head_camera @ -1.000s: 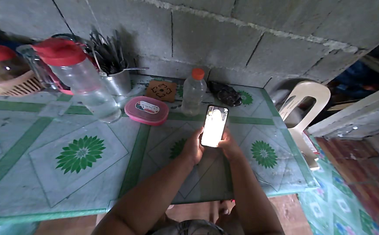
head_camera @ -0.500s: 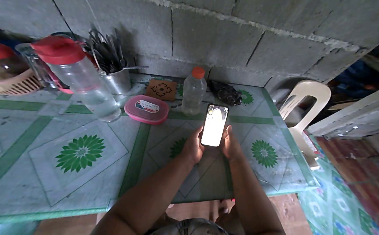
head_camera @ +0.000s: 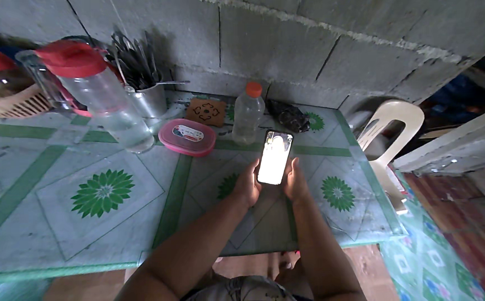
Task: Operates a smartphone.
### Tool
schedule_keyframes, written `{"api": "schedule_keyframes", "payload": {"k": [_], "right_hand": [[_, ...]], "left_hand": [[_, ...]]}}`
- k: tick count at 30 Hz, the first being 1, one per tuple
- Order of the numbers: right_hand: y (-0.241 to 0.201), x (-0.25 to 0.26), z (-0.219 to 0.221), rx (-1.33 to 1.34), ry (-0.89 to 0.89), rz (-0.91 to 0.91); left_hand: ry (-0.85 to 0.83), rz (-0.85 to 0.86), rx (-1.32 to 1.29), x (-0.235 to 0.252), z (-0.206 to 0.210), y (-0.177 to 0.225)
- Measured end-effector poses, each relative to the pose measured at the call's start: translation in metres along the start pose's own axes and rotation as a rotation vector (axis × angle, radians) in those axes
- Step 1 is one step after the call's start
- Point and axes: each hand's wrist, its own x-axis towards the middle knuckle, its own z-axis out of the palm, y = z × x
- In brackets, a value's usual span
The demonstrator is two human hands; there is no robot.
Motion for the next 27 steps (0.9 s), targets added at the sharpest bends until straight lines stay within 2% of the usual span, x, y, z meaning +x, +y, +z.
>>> {"api": "schedule_keyframes", "payload": {"k": [3,5,17,27], "right_hand": [[-0.002,0.000,0.001,-0.018,0.034,0.070],[-0.009,0.000,0.001,-0.030,-0.012,0.095],[-0.013,0.000,-0.002,-0.069,-0.094,0.122],[-0.010,0.001,0.002,-0.150,-0.026,0.122]], "left_hand": [[-0.001,-0.008,-0.003,0.001,0.000,0.001],[-0.008,-0.004,0.000,0.001,-0.001,0.000],[-0.014,0.015,0.007,-0.002,0.001,0.002],[-0.017,-0.002,-0.006,-0.001,0.000,0.002]]}}
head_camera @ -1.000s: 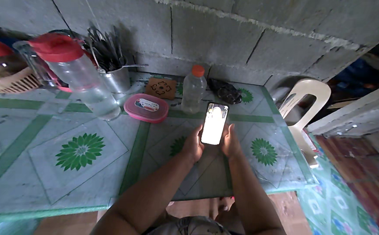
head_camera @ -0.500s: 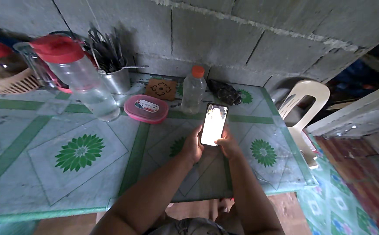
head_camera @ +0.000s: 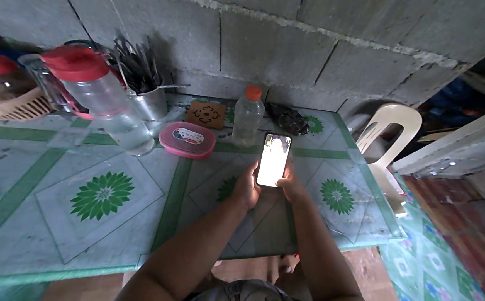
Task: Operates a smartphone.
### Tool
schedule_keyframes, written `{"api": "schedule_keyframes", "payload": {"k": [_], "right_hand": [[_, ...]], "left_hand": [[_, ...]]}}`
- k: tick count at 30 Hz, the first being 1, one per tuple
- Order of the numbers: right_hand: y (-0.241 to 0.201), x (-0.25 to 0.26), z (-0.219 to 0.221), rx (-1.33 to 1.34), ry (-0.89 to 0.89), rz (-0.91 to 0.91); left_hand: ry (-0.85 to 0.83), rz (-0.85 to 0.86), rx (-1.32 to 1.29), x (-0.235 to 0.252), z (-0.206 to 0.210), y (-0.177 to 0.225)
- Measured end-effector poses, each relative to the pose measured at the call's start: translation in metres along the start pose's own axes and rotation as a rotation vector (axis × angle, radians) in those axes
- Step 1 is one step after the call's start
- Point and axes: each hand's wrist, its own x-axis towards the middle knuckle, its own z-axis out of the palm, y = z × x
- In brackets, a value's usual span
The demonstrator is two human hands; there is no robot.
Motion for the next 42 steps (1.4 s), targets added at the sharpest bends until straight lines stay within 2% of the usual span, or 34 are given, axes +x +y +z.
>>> {"api": "schedule_keyframes", "payload": {"k": [7,36,42], "right_hand": [[0.001,0.000,-0.003,0.059,-0.047,-0.021],[-0.001,-0.001,0.005,-0.057,0.070,-0.015],[0.015,0.001,-0.002,-0.051,0.093,-0.066]], "left_hand": [[-0.007,0.001,-0.014,-0.001,0.000,0.000],[0.003,-0.003,-0.018,0.002,-0.001,-0.001],[0.006,0.001,-0.019,0.002,-0.001,-0.001]]}}
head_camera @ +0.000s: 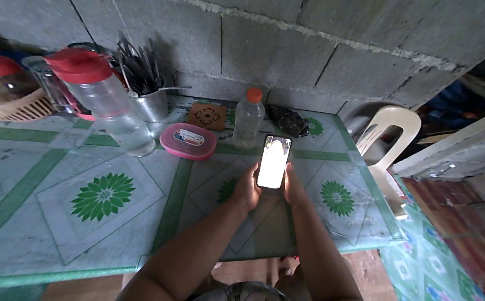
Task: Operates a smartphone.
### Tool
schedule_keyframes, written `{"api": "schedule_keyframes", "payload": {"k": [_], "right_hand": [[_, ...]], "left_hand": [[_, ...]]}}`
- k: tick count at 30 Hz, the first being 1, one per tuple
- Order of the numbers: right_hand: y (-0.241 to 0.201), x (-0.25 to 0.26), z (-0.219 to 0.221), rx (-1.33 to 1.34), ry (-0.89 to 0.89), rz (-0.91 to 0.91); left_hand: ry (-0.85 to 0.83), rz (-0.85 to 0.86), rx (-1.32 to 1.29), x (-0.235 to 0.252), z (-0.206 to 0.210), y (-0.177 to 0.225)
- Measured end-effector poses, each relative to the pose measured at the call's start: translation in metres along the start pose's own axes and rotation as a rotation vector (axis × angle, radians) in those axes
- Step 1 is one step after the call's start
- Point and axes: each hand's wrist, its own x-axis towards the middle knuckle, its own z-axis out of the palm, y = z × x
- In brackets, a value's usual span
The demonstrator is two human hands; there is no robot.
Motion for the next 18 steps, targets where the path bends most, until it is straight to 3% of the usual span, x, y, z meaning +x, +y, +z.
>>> {"api": "schedule_keyframes", "payload": {"k": [18], "right_hand": [[-0.016,0.002,0.006,0.001,-0.029,0.058]], "left_hand": [[0.014,-0.001,-0.001,-0.001,0.001,0.000]]}}
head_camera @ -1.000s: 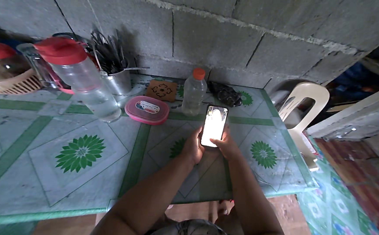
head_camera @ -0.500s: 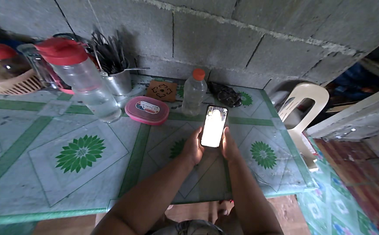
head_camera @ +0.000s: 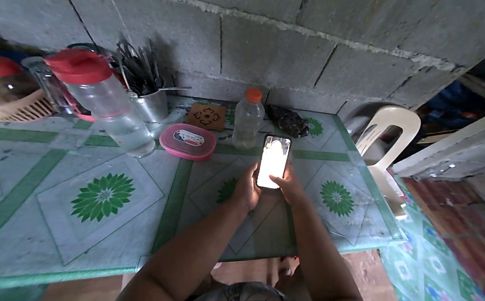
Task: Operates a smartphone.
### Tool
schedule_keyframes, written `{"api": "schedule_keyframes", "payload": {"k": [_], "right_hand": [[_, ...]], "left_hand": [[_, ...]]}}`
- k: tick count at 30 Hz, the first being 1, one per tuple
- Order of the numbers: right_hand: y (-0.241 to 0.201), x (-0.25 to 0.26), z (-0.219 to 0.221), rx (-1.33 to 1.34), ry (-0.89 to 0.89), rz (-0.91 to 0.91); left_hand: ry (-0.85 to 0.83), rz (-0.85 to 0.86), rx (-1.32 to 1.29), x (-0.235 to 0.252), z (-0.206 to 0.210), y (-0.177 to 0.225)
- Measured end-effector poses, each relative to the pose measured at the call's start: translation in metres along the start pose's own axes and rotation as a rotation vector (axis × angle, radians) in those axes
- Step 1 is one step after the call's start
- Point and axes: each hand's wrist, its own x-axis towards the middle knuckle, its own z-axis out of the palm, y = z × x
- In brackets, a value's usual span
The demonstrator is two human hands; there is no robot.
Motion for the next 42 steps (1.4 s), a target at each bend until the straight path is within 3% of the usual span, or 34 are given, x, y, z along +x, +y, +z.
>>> {"api": "schedule_keyframes", "payload": {"k": [42], "right_hand": [[0.0020,-0.0009,-0.0072,0.053,-0.089,0.012]], "left_hand": [[-0.025,0.008,0.018,0.0017,-0.0016,-0.0012]]}}
